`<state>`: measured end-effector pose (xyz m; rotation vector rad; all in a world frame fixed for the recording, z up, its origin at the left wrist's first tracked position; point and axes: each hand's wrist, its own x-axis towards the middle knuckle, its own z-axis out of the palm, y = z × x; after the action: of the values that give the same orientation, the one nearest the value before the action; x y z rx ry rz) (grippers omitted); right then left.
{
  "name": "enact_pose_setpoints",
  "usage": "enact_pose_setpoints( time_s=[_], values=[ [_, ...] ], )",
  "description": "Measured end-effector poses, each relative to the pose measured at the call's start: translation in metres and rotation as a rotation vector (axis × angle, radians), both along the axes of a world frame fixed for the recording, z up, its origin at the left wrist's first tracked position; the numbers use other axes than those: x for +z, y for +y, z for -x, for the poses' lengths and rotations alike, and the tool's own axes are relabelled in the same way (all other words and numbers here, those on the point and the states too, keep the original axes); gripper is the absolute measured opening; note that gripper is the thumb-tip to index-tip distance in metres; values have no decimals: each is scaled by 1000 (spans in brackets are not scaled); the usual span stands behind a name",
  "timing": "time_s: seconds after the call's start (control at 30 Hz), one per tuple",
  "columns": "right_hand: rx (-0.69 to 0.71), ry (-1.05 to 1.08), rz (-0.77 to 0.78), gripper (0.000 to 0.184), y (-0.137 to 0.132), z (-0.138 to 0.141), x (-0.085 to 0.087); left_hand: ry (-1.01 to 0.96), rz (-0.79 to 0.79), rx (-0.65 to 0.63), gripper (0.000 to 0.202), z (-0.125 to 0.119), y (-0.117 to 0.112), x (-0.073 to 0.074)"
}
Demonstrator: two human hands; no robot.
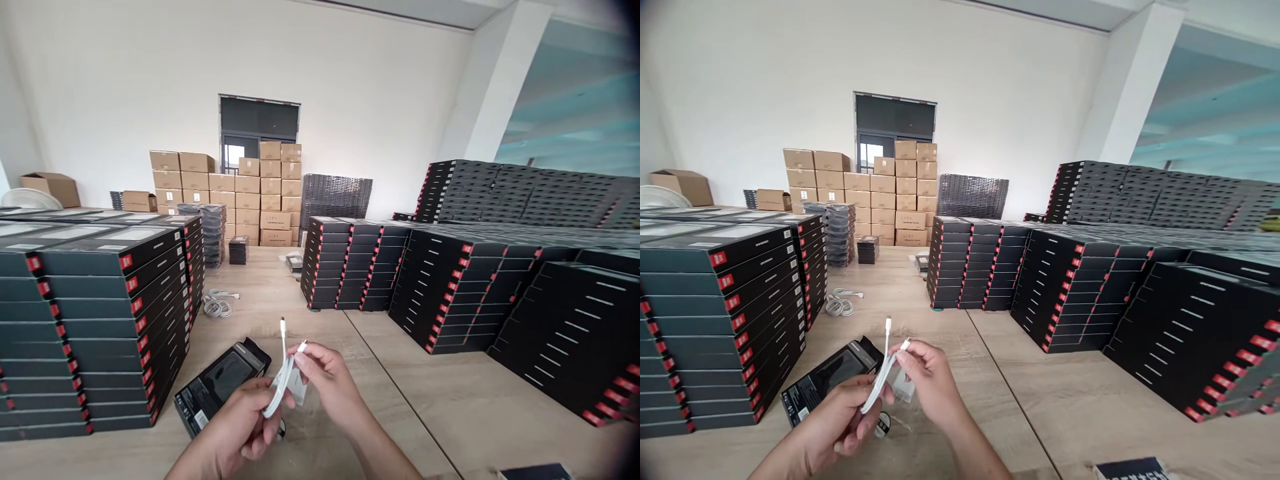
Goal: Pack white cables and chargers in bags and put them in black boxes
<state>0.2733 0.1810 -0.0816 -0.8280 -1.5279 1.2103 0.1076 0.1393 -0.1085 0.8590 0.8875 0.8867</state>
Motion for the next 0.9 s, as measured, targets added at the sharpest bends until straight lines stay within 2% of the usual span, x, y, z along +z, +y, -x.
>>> enact_pose_setpoints(
  time_s=[0.1,0.2,0.27,0.33,0.4,0.5,0.57,0.67,0.77,0.9],
  values=[
    [-138,5,-29,31,0,4,-2,-73,-9,1,44,-4,-1,4],
    [-269,31,-33,33,1,5,-1,-182,-56,150,53,-7,-1,10],
    [-302,29,-30,33,2,5,-1,-182,-121,197,54,-8,0,12],
    [-315,15,-52,28,1,6,-1,-145,-181,181,53,-10,1,9],
    [-363,-31,-147,20,0,8,-3,-124,-210,171,51,-11,3,4],
    [-476,-188,-404,14,-2,10,-7,-130,-227,206,46,-13,5,-4],
    [-511,-280,-539,18,-4,11,-9,-103,-253,234,45,-15,5,-5],
    [-547,-314,-607,24,-6,10,-11,4,-327,268,45,-17,3,-2],
    [-524,-370,-677,24,-7,10,-10,113,-385,282,46,-21,2,-3],
    [-469,-490,-873,42,-7,10,-10,221,-467,328,44,-23,6,-10]
  ],
)
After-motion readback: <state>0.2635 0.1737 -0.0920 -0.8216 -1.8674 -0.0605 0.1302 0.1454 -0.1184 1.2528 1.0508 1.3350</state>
